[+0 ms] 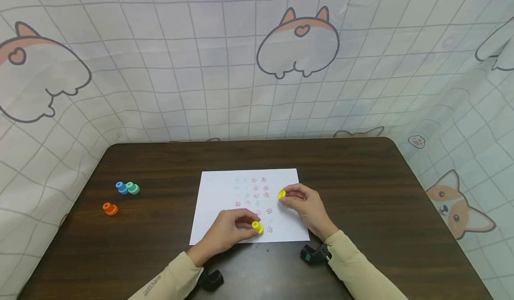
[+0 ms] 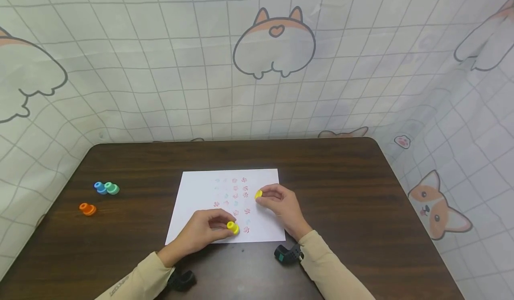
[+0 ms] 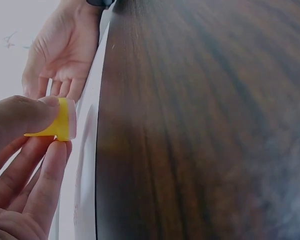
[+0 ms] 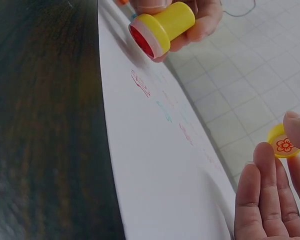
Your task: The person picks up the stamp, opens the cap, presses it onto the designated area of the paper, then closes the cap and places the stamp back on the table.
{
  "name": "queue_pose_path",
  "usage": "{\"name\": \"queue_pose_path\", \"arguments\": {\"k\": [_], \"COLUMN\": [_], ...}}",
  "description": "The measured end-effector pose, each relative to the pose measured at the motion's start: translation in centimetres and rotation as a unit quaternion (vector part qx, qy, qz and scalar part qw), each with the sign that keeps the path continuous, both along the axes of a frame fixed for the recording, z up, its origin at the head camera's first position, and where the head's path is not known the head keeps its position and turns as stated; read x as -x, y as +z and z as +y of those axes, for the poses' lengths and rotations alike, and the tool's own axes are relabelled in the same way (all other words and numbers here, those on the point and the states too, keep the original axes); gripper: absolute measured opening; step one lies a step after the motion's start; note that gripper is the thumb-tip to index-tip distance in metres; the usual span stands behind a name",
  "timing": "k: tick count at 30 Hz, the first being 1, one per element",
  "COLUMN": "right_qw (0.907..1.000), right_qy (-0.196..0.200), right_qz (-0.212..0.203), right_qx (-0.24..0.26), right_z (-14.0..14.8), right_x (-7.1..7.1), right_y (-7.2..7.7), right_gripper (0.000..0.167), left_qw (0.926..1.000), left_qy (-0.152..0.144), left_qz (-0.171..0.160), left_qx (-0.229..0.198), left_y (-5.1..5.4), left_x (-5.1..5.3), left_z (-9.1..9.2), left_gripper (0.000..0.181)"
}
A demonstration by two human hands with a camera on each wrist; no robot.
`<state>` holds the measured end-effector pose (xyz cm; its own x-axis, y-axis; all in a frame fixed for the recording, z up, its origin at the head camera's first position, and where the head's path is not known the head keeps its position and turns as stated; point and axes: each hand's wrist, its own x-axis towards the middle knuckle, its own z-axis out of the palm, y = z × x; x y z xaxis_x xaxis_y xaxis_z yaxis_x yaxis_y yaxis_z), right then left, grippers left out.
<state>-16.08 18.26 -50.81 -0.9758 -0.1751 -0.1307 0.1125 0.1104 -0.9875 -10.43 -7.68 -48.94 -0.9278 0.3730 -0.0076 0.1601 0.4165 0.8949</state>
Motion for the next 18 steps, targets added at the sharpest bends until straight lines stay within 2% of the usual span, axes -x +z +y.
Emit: {"name": "queue_pose_path", "arguments": {"k": [7,18], "right_qw": [1.0000,1.0000], "right_qy": [0.004,0.006], "right_qz": [0.001,0.001], "right_qx": [0.003,0.001], "right_z": [-0.02,-0.01], "right_x": [0.00,0.01], "right_y": [0.02,0.01], "right_gripper": [0.038,0.038], "left_qw": [0.9993,0.9988], "left_qy": [-0.001,-0.008], "left_qz": [-0.001,0.013], "left_qx": [0.036,0.045], "left_y": [0.31,0.06], "left_x": [0.06,0.23], "left_z": [-0.08,0.26], "left_gripper": [0.023,0.022]}}
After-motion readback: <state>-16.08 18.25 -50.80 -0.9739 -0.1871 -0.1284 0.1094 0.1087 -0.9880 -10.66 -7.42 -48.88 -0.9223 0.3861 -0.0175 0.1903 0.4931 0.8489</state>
